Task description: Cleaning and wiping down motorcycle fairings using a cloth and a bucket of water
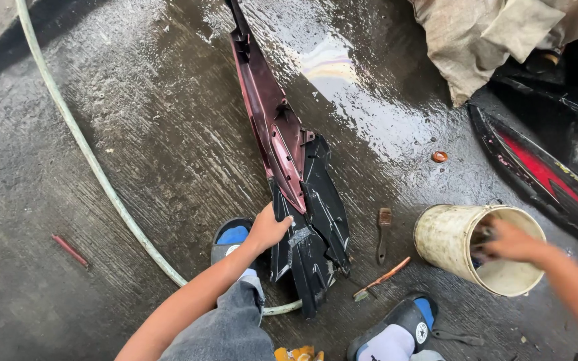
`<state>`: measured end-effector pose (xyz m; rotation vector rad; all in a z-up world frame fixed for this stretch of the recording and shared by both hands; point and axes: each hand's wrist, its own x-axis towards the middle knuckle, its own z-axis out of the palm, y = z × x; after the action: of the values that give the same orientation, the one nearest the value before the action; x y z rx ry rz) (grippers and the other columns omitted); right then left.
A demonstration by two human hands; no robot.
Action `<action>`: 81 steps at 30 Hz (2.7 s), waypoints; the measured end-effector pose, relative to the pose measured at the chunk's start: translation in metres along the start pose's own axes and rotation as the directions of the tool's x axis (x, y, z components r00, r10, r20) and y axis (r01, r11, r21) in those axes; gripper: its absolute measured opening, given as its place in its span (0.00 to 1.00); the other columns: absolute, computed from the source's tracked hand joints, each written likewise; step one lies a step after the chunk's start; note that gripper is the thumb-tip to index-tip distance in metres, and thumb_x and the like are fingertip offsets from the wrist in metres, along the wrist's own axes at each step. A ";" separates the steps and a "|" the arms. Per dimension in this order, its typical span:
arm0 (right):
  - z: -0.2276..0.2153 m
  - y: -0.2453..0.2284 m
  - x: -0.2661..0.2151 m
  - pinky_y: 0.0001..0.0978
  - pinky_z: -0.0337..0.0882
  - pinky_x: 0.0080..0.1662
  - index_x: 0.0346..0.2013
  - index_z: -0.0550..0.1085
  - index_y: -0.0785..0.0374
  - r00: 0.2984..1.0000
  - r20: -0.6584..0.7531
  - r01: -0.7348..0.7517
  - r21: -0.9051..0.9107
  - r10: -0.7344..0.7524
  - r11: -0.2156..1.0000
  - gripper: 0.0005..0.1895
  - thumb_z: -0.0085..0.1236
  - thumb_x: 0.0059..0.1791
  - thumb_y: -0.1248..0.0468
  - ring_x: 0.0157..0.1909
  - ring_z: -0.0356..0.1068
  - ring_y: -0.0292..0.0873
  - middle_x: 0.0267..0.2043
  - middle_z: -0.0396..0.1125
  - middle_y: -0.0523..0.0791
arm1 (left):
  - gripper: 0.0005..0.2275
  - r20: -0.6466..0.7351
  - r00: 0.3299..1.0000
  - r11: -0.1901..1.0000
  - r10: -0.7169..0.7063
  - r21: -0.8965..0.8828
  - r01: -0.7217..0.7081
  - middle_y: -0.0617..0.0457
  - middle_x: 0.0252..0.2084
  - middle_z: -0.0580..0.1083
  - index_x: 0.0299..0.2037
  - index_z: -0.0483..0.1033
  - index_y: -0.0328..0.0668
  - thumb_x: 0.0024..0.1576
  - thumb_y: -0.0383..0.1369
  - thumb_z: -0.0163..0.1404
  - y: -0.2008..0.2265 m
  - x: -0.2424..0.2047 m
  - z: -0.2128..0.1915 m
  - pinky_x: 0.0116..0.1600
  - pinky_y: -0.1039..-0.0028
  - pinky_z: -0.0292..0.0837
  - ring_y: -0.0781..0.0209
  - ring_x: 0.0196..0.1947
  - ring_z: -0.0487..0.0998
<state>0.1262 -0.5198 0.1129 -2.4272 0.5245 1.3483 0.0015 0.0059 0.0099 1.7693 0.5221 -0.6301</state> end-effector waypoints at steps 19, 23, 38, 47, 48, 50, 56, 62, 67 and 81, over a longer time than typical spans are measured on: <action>0.227 -0.287 0.096 0.43 0.65 0.66 0.63 0.74 0.42 0.576 -0.246 0.789 -0.085 -0.780 0.609 0.31 0.57 0.43 0.62 0.67 0.64 0.52 0.62 0.62 0.48 | 0.20 0.013 0.991 0.968 -0.132 0.219 0.126 0.28 0.51 0.75 0.55 0.63 0.35 0.57 0.38 0.48 0.021 0.008 0.007 0.57 0.48 0.75 0.30 0.55 0.76; 0.256 -0.286 0.127 0.41 0.70 0.59 0.53 0.80 0.47 0.290 -0.368 0.755 -0.479 -0.883 0.447 0.25 0.55 0.43 0.68 0.57 0.71 0.55 0.58 0.65 0.47 | 0.31 0.046 0.989 0.968 -0.137 0.216 0.124 0.23 0.55 0.71 0.69 0.53 0.25 0.58 0.36 0.45 0.021 0.008 0.006 0.57 0.43 0.73 0.25 0.58 0.73; 0.231 -0.293 0.124 0.37 0.68 0.54 0.47 0.81 0.42 0.391 -0.212 0.660 -0.614 -0.895 0.434 0.21 0.55 0.43 0.66 0.45 0.73 0.53 0.51 0.67 0.41 | 0.31 0.059 0.987 0.968 -0.150 0.213 0.134 0.23 0.57 0.70 0.70 0.52 0.25 0.58 0.37 0.45 0.018 0.005 0.004 0.58 0.42 0.72 0.25 0.59 0.72; 0.245 -0.274 0.100 0.38 0.68 0.50 0.50 0.81 0.43 0.376 -0.197 0.692 -0.590 -0.905 0.416 0.23 0.54 0.43 0.65 0.44 0.73 0.52 0.50 0.66 0.41 | 0.25 0.042 0.987 0.963 -0.158 0.229 0.144 0.26 0.55 0.72 0.63 0.60 0.28 0.58 0.36 0.46 0.018 0.009 0.005 0.57 0.43 0.73 0.26 0.58 0.74; 0.248 -0.266 0.098 0.36 0.67 0.51 0.49 0.81 0.40 0.343 -0.151 0.692 -0.627 -0.927 0.358 0.23 0.54 0.43 0.64 0.45 0.73 0.50 0.50 0.66 0.40 | 0.24 0.036 0.988 0.962 -0.152 0.236 0.140 0.27 0.54 0.73 0.62 0.61 0.29 0.58 0.36 0.46 0.016 0.010 0.005 0.56 0.44 0.73 0.28 0.57 0.74; 0.255 -0.248 0.081 0.36 0.66 0.52 0.49 0.80 0.41 0.320 -0.090 0.689 -0.661 -0.943 0.297 0.22 0.54 0.43 0.63 0.45 0.73 0.48 0.51 0.66 0.40 | 0.24 0.046 0.987 0.964 -0.155 0.227 0.141 0.27 0.54 0.73 0.62 0.61 0.29 0.58 0.37 0.46 0.012 0.013 0.006 0.57 0.43 0.73 0.27 0.58 0.74; 0.261 -0.251 0.070 0.38 0.67 0.52 0.50 0.80 0.47 0.317 -0.140 0.729 -0.597 -0.938 0.335 0.21 0.53 0.44 0.65 0.44 0.72 0.52 0.50 0.66 0.42 | 0.23 0.052 0.986 0.964 -0.156 0.227 0.140 0.27 0.54 0.73 0.60 0.62 0.31 0.58 0.37 0.46 0.014 0.012 0.007 0.57 0.44 0.73 0.27 0.58 0.74; 0.277 -0.229 0.064 0.39 0.70 0.50 0.46 0.82 0.43 0.398 -0.164 0.740 -0.524 -0.903 0.421 0.20 0.53 0.43 0.64 0.43 0.71 0.54 0.48 0.68 0.41 | 0.22 0.052 0.983 0.960 -0.175 0.231 0.159 0.29 0.54 0.73 0.59 0.61 0.33 0.58 0.37 0.46 0.011 0.016 0.006 0.57 0.45 0.73 0.28 0.57 0.74; 0.277 -0.258 0.060 0.44 0.73 0.48 0.39 0.83 0.46 0.483 -0.241 0.757 -0.368 -0.842 0.540 0.15 0.52 0.44 0.64 0.42 0.73 0.57 0.42 0.71 0.44 | 0.21 0.054 0.985 0.962 -0.163 0.232 0.146 0.29 0.52 0.74 0.58 0.63 0.33 0.57 0.37 0.46 0.013 0.014 0.004 0.56 0.45 0.74 0.28 0.57 0.75; 0.236 -0.289 0.013 0.47 0.75 0.55 0.41 0.84 0.41 0.814 -0.082 0.573 -0.049 -0.575 0.818 0.16 0.58 0.41 0.60 0.52 0.76 0.52 0.43 0.79 0.41 | 0.18 0.074 0.984 0.966 -0.160 0.216 0.140 0.29 0.51 0.74 0.54 0.63 0.34 0.58 0.36 0.46 0.014 0.017 0.001 0.53 0.47 0.76 0.29 0.55 0.76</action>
<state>0.0897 -0.1630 0.0096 -2.3844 -0.2118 0.9790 0.0229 0.0017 0.0087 1.9003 0.5465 -0.8955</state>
